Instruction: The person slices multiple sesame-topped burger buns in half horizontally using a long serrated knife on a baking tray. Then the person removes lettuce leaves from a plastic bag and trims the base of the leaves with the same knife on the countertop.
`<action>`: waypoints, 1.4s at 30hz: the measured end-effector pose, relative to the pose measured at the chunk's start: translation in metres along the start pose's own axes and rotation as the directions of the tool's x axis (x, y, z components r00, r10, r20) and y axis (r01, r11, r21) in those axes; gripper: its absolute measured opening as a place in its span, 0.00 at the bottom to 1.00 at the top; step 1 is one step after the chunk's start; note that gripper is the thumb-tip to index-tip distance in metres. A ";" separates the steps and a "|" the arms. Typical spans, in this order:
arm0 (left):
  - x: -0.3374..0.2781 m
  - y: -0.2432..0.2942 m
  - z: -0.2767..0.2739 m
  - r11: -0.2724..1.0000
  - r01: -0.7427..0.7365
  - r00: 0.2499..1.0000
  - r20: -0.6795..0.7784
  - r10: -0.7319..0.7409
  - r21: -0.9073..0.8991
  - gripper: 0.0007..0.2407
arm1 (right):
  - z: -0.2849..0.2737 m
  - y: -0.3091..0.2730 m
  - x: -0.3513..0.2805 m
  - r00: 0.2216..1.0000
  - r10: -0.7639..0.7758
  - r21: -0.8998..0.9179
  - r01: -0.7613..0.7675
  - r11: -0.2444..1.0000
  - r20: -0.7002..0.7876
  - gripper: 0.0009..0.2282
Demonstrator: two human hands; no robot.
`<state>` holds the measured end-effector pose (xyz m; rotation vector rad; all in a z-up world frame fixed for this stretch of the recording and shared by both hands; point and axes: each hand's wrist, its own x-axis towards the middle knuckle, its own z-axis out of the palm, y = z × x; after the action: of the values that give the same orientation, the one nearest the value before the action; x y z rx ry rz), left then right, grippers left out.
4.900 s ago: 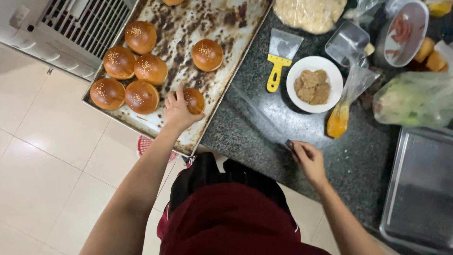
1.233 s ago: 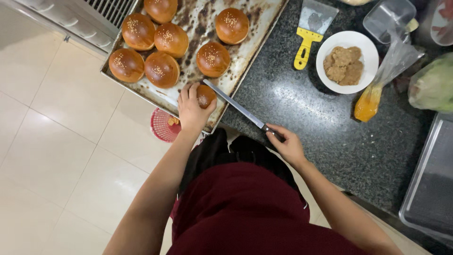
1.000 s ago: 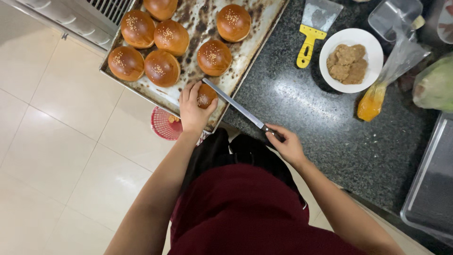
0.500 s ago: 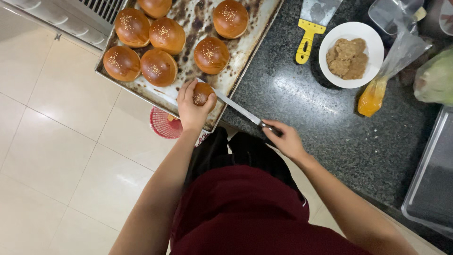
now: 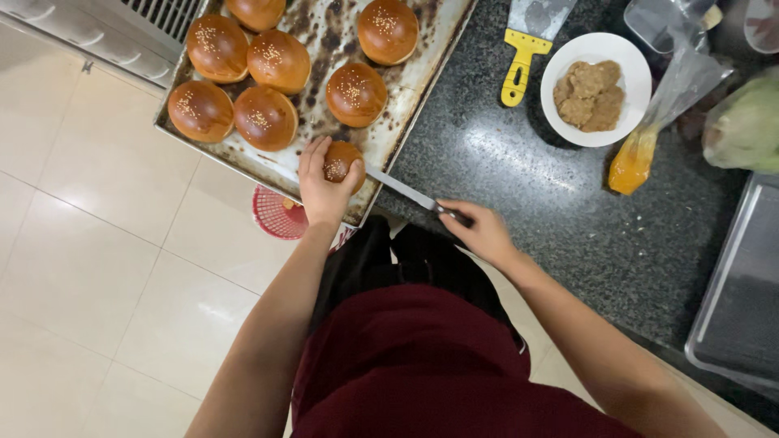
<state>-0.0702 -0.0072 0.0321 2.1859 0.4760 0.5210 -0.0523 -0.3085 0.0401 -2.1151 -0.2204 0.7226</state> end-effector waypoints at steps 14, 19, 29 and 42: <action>-0.002 -0.009 0.003 0.999 -0.020 1.000 0.006 0.019 0.037 0.25 | 0.025 -0.019 0.017 0.992 -0.129 0.041 0.129 0.991 -0.004 0.15; 0.000 -0.011 0.005 0.999 -0.009 1.000 -0.008 0.009 0.054 0.25 | -0.006 -0.007 -0.007 0.999 -0.036 -0.013 0.036 0.999 0.035 0.16; -0.002 -0.012 0.002 0.999 0.010 0.999 0.034 -0.011 0.050 0.25 | 0.024 -0.014 0.017 0.973 -0.227 0.026 0.226 0.974 0.032 0.15; -0.002 -0.011 0.004 0.998 0.012 0.999 0.046 -0.015 0.066 0.25 | 0.032 -0.019 0.025 0.989 -0.120 0.002 0.120 0.993 0.084 0.15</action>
<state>-0.0719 -0.0043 0.0212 2.2507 0.4886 0.4525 -0.0485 -0.2651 0.0302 -2.0569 -0.3919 0.7405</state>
